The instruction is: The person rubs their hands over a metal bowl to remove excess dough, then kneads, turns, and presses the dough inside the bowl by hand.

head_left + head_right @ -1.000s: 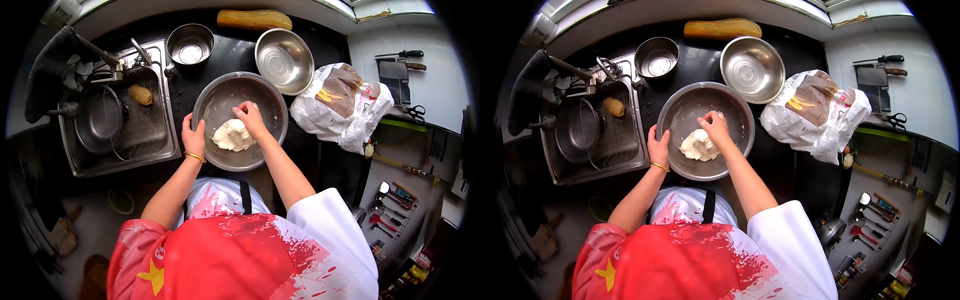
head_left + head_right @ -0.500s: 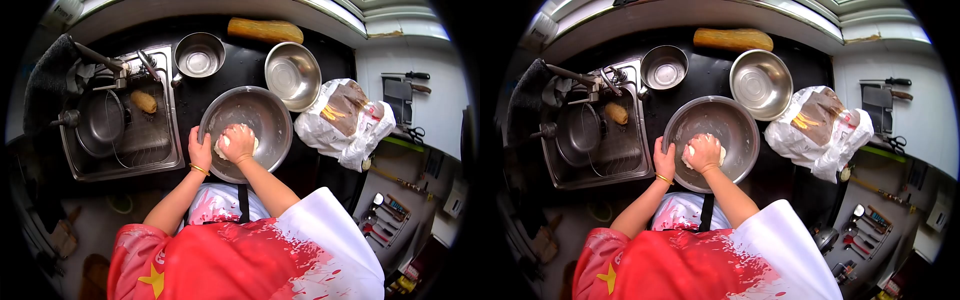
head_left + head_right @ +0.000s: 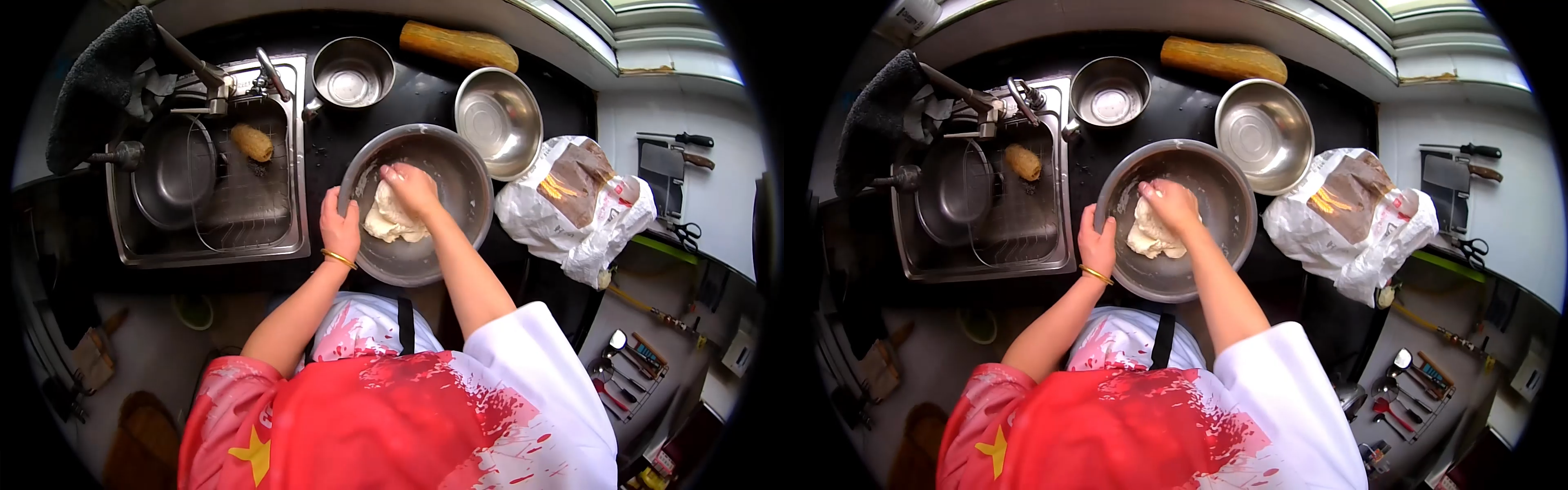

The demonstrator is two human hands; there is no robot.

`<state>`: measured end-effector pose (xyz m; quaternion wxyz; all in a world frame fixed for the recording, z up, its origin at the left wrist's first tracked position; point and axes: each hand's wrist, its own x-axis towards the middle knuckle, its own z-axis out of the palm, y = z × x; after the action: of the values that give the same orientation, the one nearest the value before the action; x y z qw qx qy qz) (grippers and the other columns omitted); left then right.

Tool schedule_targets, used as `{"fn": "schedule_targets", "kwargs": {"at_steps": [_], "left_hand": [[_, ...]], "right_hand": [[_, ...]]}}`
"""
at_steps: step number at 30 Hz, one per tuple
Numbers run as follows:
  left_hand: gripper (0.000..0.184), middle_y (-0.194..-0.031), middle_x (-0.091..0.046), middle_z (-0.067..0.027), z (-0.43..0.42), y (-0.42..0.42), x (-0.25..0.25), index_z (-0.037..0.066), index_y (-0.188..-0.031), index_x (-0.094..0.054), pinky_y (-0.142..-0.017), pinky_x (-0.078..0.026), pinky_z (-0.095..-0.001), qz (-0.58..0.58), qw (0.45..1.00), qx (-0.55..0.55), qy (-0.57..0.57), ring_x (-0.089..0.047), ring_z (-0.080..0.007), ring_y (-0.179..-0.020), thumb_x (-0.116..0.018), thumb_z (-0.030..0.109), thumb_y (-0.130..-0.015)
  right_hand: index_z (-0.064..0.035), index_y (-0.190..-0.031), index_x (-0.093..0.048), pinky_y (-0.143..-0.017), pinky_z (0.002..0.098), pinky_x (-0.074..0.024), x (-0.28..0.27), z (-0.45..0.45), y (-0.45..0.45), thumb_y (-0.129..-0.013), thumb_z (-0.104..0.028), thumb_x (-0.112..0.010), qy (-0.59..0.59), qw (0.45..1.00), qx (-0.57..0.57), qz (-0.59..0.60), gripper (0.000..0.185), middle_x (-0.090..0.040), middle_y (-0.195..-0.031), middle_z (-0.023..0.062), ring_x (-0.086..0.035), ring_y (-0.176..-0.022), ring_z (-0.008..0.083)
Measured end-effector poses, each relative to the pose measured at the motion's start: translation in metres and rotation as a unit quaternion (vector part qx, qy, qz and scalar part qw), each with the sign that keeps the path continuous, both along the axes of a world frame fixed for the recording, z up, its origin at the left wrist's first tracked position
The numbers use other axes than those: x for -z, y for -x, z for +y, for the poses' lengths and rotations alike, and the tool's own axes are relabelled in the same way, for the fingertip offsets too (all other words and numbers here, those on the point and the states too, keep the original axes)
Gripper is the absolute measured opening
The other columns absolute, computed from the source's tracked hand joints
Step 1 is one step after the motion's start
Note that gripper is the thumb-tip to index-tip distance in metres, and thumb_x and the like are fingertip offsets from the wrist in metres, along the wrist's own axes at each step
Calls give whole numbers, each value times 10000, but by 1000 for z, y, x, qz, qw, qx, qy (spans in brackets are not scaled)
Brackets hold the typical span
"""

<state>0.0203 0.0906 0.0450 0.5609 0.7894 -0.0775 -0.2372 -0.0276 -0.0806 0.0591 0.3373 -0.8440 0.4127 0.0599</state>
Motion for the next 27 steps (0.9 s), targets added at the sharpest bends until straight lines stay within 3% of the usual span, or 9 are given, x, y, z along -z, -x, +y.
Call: {"fn": "schedule_targets", "kwargs": {"at_steps": [1, 4, 8, 10, 12, 15, 18, 21, 27], "left_hand": [[275, -1012, -600, -177, 0, -2, -3, 6, -1102, -548, -856, -450, -387, 0, 1000, -7, 19, -584, -338, -949, -591, 78, -840], [238, -963, -606, -142, -3, -2, -5, 14, -1069, -555, -826, -459, -363, 8, 999, -22, 40, -594, -292, -901, -588, 47, -836], [247, -970, -609, -141, -5, -1, -1, 11, -1084, -548, -837, -455, -362, 20, 999, -17, 45, -593, -289, -909, -584, 61, -845], [247, -971, -606, -142, -4, -2, -5, 8, -1084, -546, -837, -455, -363, 19, 999, -8, 36, -592, -290, -913, -583, 63, -847], [246, -980, -601, -145, -6, 0, -8, 6, -1086, -542, -837, -455, -365, 21, 999, -11, 33, -591, -289, -912, -578, 61, -849], [255, -954, -621, -94, -3, -1, -5, 15, -1116, -538, -806, -468, -307, -9, 1000, 1, 18, -592, -183, -871, -581, 69, -871], [255, -1009, -593, -162, -6, -3, -5, 2, -1096, -539, -858, -448, -381, 13, 1000, 9, 3, -580, -316, -951, -568, 66, -850], [257, -1014, -591, -169, -5, -3, -7, 3, -1094, -543, -867, -445, -384, 21, 1000, 4, 2, -578, -326, -965, -572, 79, -850], [298, -1064, -578, -191, -2, -1, -2, -6, -1131, -532, -903, -429, -412, -5, 1000, 15, -17, -554, -365, -1005, -575, 107, -858]], "right_hand": [[-132, -839, -726, -777, 432, -502, -18, -1, 7, -847, -493, -528, -114, 993, -8, -16, 411, -690, -789, 139, -660, -826, 322], [-116, -826, -717, -787, 422, -499, -74, 13, 20, -830, -463, -576, 19, 989, -100, 108, 374, -683, -756, 135, -656, -801, 303], [-97, -991, -681, -779, 417, -503, -62, 46, 47, -771, -313, -670, 169, 971, -167, 2, 308, -644, -991, 99, -588, -959, 308], [-110, -994, -677, -838, 429, -481, -48, 49, 60, -755, -334, -668, 195, 939, -256, -118, 328, -648, -973, 87, -594, -939, 301], [-132, -996, -683, -868, 414, -466, -40, 59, 71, -741, -322, -667, 160, 939, -280, -118, 319, -651, -979, 64, -594, -936, 282], [-145, -952, -684, -803, 396, -465, -23, 55, 64, -728, -289, -656, 188, 935, -272, -130, 268, -643, -938, 50, -597, -889, 261], [-156, -857, -679, -726, 394, -449, -7, 47, 47, -714, -264, -649, 198, 936, -267, -120, 182, -630, -878, 46, -595, -840, 244], [-158, -764, -679, -700, 403, -448, 6, 39, 27, -746, -289, -625, 199, 944, -256, -66, 144, -646, -795, 47, -612, -789, 233], [-116, -593, -646, -642, 450, -490, 26, 19, -8, -853, -338, -548, 149, 969, -194, -43, 356, -634, -592, 120, -636, -576, 295]]}}
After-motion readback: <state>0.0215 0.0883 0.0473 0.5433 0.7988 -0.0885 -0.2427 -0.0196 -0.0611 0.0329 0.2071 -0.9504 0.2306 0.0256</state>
